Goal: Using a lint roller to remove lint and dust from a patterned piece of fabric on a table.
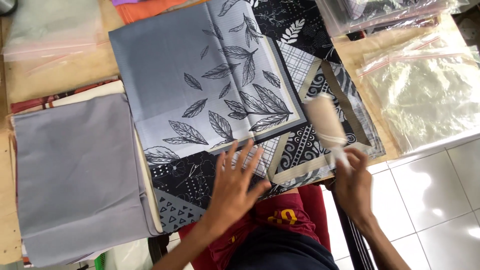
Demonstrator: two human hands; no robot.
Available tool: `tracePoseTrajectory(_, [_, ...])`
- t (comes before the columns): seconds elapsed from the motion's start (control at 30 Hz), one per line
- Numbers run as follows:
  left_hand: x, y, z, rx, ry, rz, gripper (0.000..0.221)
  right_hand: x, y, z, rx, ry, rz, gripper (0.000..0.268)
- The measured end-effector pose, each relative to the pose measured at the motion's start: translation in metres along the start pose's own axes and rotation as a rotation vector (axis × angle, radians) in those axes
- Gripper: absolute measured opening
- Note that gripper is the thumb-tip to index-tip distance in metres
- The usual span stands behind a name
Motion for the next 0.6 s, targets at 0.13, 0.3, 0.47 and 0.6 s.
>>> tracePoseTrajectory(0.13, [0.017,0.046,0.047,-0.040,-0.089,-0.234,0.061,-0.044,0.023,0.020,0.105,-0.035,-0.034,0.035])
tracePoseTrajectory(0.3, [-0.026,0.111,0.136,0.051,0.051,-0.301,0.053,-0.084,0.052,0.053,0.402,-0.262,-0.021,0.033])
tracePoseTrajectory(0.47, [-0.035,0.112,0.147,0.110,0.293,-0.140,0.057,-0.085,0.096,0.023,0.364,-0.424,-0.128,0.025])
tracePoseTrajectory(0.6, [-0.034,0.112,0.148,0.144,0.282,-0.117,0.061,-0.037,0.133,-0.003,0.314,-0.460,-0.330,0.022])
Point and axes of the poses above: each hand's wrist, its own y-axis towards the middle knuckle, its own x-axis out of the back of the hand, z = x × y, the point moved 4 cm from there along y, towards the middle knuckle, and after that the axes turned 15 degrees about -x, right-handed, at the moved point
